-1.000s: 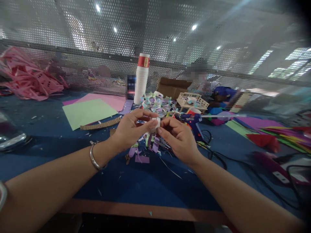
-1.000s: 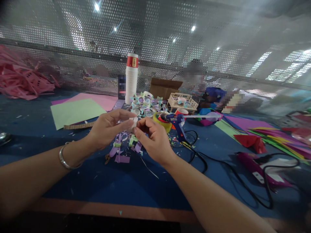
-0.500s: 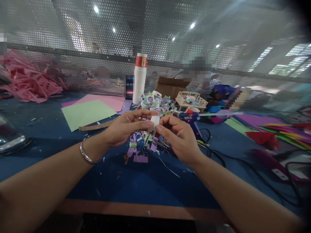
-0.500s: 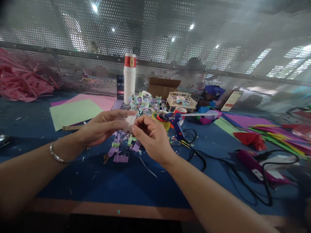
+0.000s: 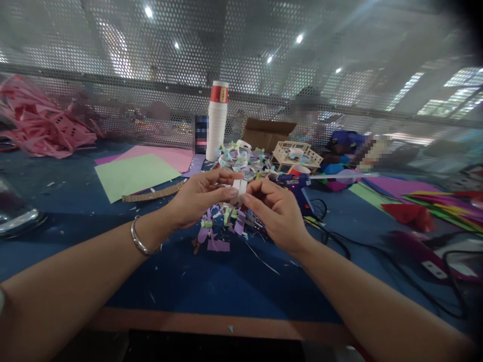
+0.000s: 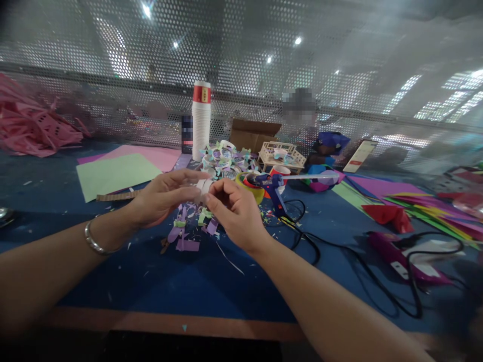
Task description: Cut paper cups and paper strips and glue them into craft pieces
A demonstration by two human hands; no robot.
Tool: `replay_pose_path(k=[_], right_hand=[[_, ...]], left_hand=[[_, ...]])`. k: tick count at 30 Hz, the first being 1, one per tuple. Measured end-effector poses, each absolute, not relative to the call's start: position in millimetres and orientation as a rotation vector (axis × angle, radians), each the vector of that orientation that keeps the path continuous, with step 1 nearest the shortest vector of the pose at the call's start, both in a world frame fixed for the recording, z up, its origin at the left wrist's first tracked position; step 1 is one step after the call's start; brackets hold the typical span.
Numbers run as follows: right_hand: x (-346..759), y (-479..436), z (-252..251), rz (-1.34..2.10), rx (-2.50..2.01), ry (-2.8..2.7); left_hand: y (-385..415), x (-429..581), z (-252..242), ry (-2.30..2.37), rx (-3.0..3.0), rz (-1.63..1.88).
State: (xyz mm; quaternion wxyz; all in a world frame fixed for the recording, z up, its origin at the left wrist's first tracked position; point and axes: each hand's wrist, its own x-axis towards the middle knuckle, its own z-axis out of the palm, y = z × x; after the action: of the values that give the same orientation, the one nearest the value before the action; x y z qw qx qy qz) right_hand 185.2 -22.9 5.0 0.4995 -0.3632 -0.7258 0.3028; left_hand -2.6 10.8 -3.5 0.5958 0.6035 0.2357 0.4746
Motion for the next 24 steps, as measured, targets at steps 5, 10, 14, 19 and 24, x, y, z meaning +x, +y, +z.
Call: replay_pose_path(k=[5, 10, 14, 19, 24], right_hand=[[184.9, -22.5, 3.4, 0.728, -0.884, -1.742], [186.2, -19.5, 1.2, 0.720, -0.870, -1.726], [187.2, -18.1, 1.2, 0.719, -0.865, -1.721], [189.6, -17.1, 2.7, 0.633, -0.850, -1.783], [192.3, -15.9, 2.4, 0.526, -0.831, -1.848]], left_hand=[[10.9, -0.4, -6.6, 0.565, 1.358, 1.116], [12.6, -2.2, -8.5, 0.603, 1.385, 1.118], [11.8, -1.6, -10.0, 0.629, 1.361, 1.128], [7.8, 2.2, -9.0, 0.668, 1.362, 1.182], [6.8, 2.7, -7.6, 0.728, 1.535, 1.292]])
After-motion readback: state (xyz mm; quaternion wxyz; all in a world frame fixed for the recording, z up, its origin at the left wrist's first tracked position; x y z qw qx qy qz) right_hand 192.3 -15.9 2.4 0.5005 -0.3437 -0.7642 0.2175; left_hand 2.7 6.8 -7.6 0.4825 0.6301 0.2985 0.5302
